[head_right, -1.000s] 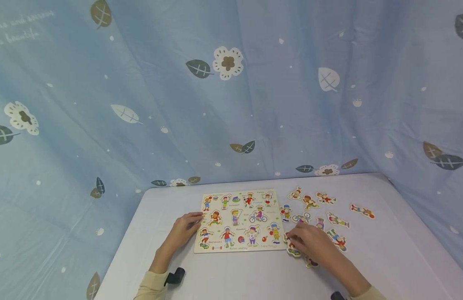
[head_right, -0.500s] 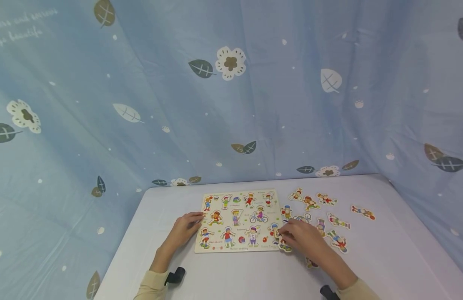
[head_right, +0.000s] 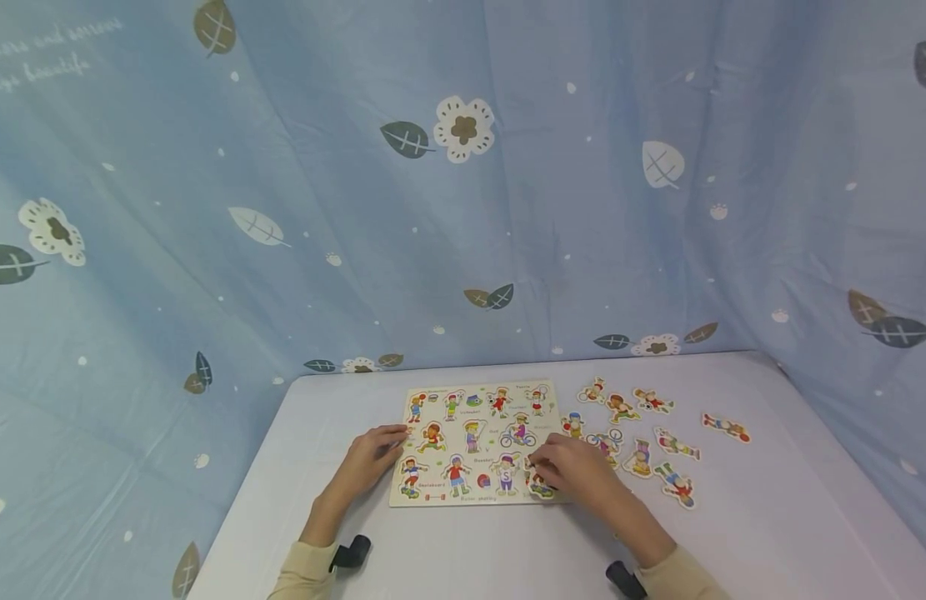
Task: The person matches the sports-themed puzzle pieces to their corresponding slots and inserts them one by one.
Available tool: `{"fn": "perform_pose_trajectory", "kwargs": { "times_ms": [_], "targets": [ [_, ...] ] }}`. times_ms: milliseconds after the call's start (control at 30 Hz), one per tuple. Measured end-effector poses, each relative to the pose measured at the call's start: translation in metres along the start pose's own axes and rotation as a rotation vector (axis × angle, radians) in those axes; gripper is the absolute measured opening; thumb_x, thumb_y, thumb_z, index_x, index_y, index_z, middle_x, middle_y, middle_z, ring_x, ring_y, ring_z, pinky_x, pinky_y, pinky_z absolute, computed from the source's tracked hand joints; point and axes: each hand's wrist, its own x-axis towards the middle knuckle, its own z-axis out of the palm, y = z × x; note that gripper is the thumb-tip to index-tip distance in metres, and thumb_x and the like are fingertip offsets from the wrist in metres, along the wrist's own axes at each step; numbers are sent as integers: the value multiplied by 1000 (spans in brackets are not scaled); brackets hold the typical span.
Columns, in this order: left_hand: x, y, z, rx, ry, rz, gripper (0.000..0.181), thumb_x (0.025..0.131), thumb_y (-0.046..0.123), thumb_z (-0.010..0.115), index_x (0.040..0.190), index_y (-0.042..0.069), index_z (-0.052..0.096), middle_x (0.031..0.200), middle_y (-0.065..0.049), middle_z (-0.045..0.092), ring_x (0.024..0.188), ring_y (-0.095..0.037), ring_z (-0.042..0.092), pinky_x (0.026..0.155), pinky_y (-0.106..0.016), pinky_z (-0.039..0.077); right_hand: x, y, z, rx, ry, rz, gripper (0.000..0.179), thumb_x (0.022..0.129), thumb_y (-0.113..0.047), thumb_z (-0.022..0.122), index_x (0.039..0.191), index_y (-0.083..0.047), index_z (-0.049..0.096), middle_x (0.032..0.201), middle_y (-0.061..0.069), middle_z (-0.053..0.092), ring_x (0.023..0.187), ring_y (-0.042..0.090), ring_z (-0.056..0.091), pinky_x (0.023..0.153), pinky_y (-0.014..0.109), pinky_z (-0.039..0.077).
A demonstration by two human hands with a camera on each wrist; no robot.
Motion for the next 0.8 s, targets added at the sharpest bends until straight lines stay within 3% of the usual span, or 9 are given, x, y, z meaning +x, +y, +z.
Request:
{"fn": "perform_pose_trajectory", "kwargs": {
  "times_ms": [300,433,800],
  "targets": [
    [0,0,0,-8,1,-16,29,90,7,69,118,0,70,131,-9,64,126,-32,57,106,-49,46,16,-15,13,27,-2,-13,9,83,-17,77,91,-20,78,81,-10,64,63,-5,45,53,14,40],
    [0,-1,-2,-11,-10,-29,30,90,9,69,119,1,70,132,-8,64,127,-32,57,107,-48,46,25,-25,18,30,-15,-12,9,83,-18,77,91,-20,78,84,-8,67,65,0,52,54,16,43],
    [0,-1,-2,-10,-6,11,28,91,7,68,118,-1,70,131,-12,64,126,-34,58,106,-51,46,48,-49,32,94,-66,-46,7,85,-17,76,92,-17,78,82,-8,64,65,-2,46,52,15,39]
  ]
}}
